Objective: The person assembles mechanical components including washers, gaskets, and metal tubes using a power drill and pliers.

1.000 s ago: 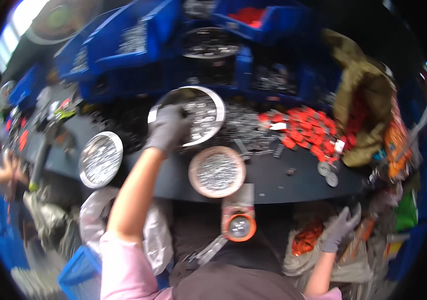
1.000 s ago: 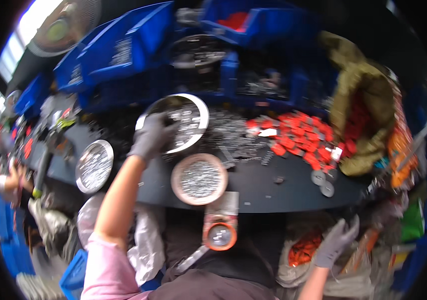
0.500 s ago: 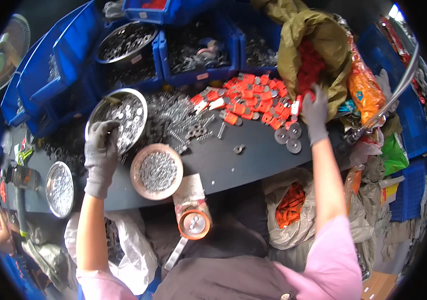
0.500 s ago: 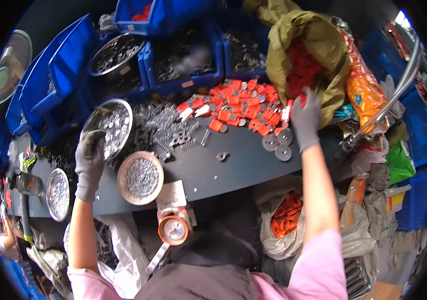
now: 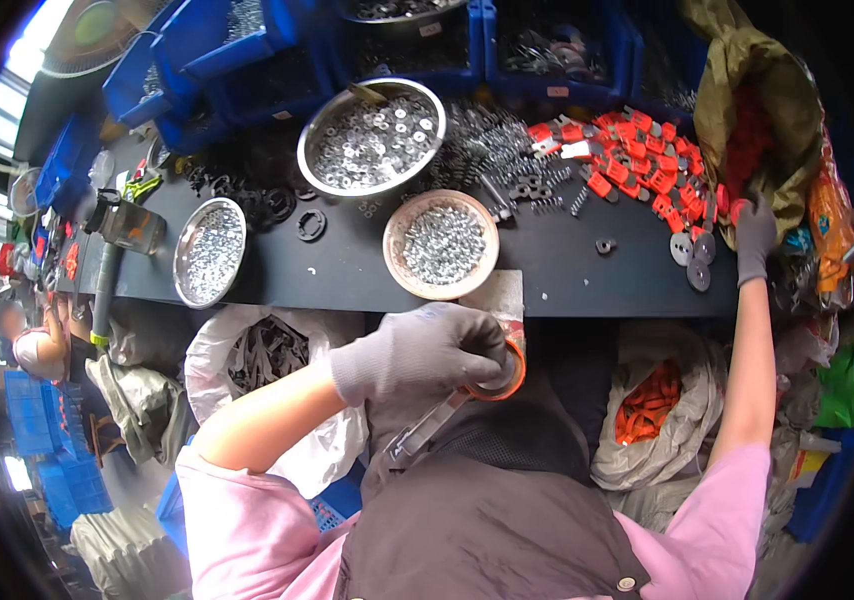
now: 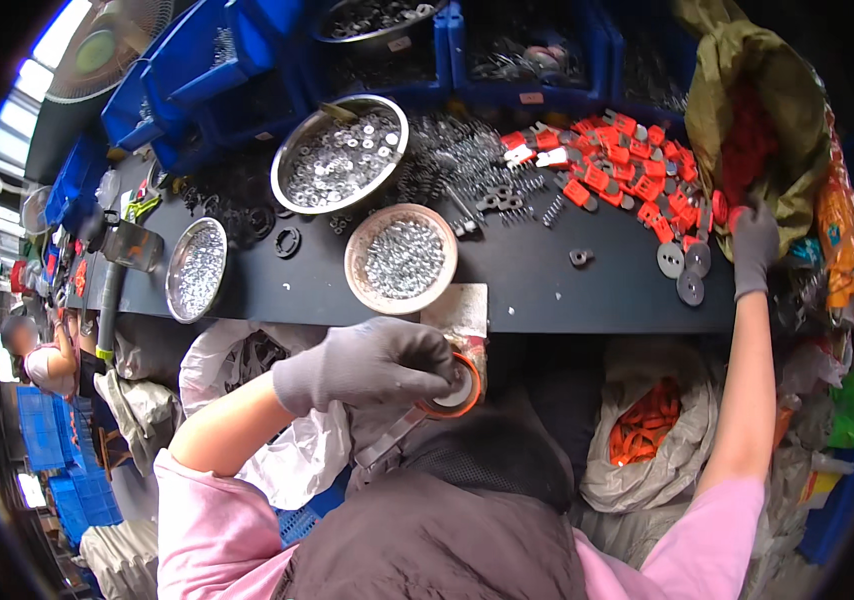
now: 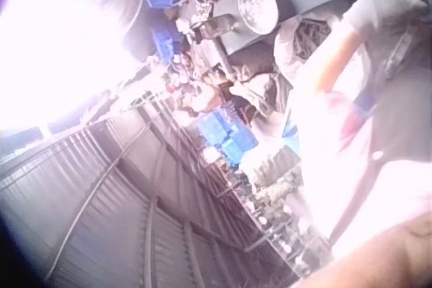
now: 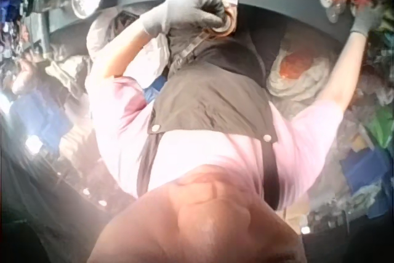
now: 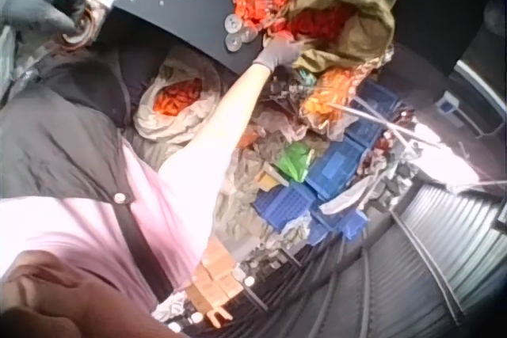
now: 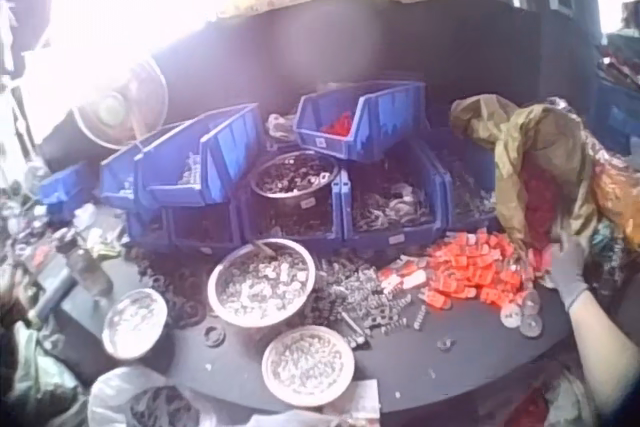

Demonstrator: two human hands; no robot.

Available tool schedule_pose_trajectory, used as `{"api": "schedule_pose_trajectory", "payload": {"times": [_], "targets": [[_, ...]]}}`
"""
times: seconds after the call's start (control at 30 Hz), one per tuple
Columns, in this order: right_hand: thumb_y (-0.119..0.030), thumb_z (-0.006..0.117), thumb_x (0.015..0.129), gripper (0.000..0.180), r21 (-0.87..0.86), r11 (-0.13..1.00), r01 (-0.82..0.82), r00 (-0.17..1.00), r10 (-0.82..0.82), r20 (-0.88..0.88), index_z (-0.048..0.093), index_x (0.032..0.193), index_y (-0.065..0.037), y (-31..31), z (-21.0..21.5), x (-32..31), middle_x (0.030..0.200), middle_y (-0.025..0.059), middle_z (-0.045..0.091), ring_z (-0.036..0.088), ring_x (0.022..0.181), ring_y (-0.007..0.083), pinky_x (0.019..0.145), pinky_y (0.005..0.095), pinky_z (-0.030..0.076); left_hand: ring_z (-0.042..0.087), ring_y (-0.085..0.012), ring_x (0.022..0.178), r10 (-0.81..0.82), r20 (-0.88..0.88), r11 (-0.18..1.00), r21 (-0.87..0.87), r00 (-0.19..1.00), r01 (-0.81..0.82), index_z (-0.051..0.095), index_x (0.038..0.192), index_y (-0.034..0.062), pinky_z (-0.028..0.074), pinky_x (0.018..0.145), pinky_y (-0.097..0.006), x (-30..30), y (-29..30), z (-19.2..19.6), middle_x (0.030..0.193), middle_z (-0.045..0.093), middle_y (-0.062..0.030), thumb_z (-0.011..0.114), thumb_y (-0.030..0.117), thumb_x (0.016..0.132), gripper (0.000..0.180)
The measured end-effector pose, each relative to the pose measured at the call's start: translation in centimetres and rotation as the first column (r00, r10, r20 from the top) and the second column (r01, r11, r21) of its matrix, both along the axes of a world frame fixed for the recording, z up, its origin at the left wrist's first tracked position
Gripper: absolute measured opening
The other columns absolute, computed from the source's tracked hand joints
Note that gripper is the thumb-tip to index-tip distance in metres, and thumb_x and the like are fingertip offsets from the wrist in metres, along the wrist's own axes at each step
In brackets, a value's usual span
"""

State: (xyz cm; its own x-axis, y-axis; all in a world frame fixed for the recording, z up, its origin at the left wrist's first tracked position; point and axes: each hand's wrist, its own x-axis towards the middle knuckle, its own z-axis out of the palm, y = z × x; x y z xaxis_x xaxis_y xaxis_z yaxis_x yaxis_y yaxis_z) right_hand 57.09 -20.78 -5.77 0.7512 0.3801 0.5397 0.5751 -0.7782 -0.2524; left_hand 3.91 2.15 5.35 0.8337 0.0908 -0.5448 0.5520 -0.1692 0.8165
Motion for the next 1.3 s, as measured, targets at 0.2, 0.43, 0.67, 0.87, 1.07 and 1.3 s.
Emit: {"api": "schedule_pose_trajectory", "payload": {"times": [0.2, 0.43, 0.67, 0.87, 1.07, 1.3], "targets": [[0.002, 0.042, 0.092, 0.028, 0.738, 0.580, -0.345, 0.715, 0.672, -0.194, 0.059, 0.115, 0.002, 5.1, 1.6, -16.3, 0.108, 0.0072, 0.063, 0.059, 0.099, 0.0142, 0.091, 0.0287, 0.046, 0.066, -0.0157, 0.083, -0.082, 0.016, 0.969, 0.235, 0.997, 0.076, 0.065, 0.096, 0.0050, 0.050, 0.076, -0.031, 0.0, -0.7, 0.6, 0.088, 0.067, -0.0073, 0.060, 0.023, 0.081, 0.025], [0.003, 0.050, 0.089, 0.021, 0.056, 0.780, -0.624, 0.782, 0.621, 0.057, 0.063, 0.104, 0.000, 9.2, 0.6, -26.1, 0.099, 0.0125, 0.063, 0.062, 0.096, 0.0245, 0.086, 0.0318, 0.048, 0.066, -0.0239, 0.092, 0.158, 0.428, 0.589, 0.683, 0.890, -0.432, 0.064, 0.108, 0.0052, 0.053, 0.078, -0.036, -4.8, 4.1, -0.8, 0.103, 0.064, -0.0134, 0.068, 0.023, 0.080, 0.033], [-0.008, 0.065, 0.080, 0.038, -0.018, 0.764, -0.646, 0.764, 0.646, -0.005, 0.060, 0.118, -0.002, 6.4, 1.0, -29.8, 0.119, 0.0157, 0.058, 0.056, 0.110, 0.0334, 0.096, 0.0430, 0.041, 0.065, -0.0333, 0.098, 0.729, -0.140, 0.219, 0.975, 0.670, -0.034, 0.070, 0.098, 0.0029, 0.049, 0.089, -0.041, -19.5, 15.9, -1.3, 0.102, 0.068, -0.0210, 0.064, 0.025, 0.079, 0.029], [-0.017, 0.067, 0.080, 0.049, -0.099, 0.798, -0.594, 0.803, 0.580, -0.141, 0.055, 0.126, -0.006, 6.7, 2.0, -32.0, 0.126, 0.0144, 0.054, 0.050, 0.115, 0.0345, 0.098, 0.0448, 0.039, 0.066, -0.0310, 0.096, 0.613, 0.321, 0.058, 0.893, 0.722, -0.446, 0.073, 0.097, 0.0100, 0.050, 0.085, -0.040, -19.1, 18.6, -5.3, 0.095, 0.070, -0.0152, 0.063, 0.029, 0.082, 0.026], [-0.008, 0.074, 0.072, 0.045, 0.575, 0.629, -0.523, 0.318, 0.770, -0.554, 0.062, 0.114, -0.001, 6.5, 6.9, -36.5, 0.115, 0.0113, 0.058, 0.058, 0.107, 0.0200, 0.095, 0.0311, 0.043, 0.063, -0.0310, 0.096, 0.510, 0.523, -0.137, 0.833, 0.683, -0.536, 0.073, 0.099, 0.0097, 0.047, 0.088, -0.038, -21.6, 19.7, -7.6, 0.101, 0.068, -0.0128, 0.066, 0.025, 0.086, 0.021], [-0.027, 0.081, 0.065, 0.050, 0.318, 0.382, -0.868, 0.231, 0.877, -0.421, 0.065, 0.108, -0.007, 6.9, 7.7, -39.9, 0.111, 0.0090, 0.062, 0.058, 0.095, 0.0285, 0.087, 0.0388, 0.044, 0.065, -0.0155, 0.091, 0.420, 0.786, 0.076, 0.467, 0.454, -0.881, 0.069, 0.107, 0.0027, 0.050, 0.082, -0.028, -17.1, 15.3, -6.4, 0.101, 0.070, -0.0083, 0.063, 0.008, 0.090, 0.019]]}}
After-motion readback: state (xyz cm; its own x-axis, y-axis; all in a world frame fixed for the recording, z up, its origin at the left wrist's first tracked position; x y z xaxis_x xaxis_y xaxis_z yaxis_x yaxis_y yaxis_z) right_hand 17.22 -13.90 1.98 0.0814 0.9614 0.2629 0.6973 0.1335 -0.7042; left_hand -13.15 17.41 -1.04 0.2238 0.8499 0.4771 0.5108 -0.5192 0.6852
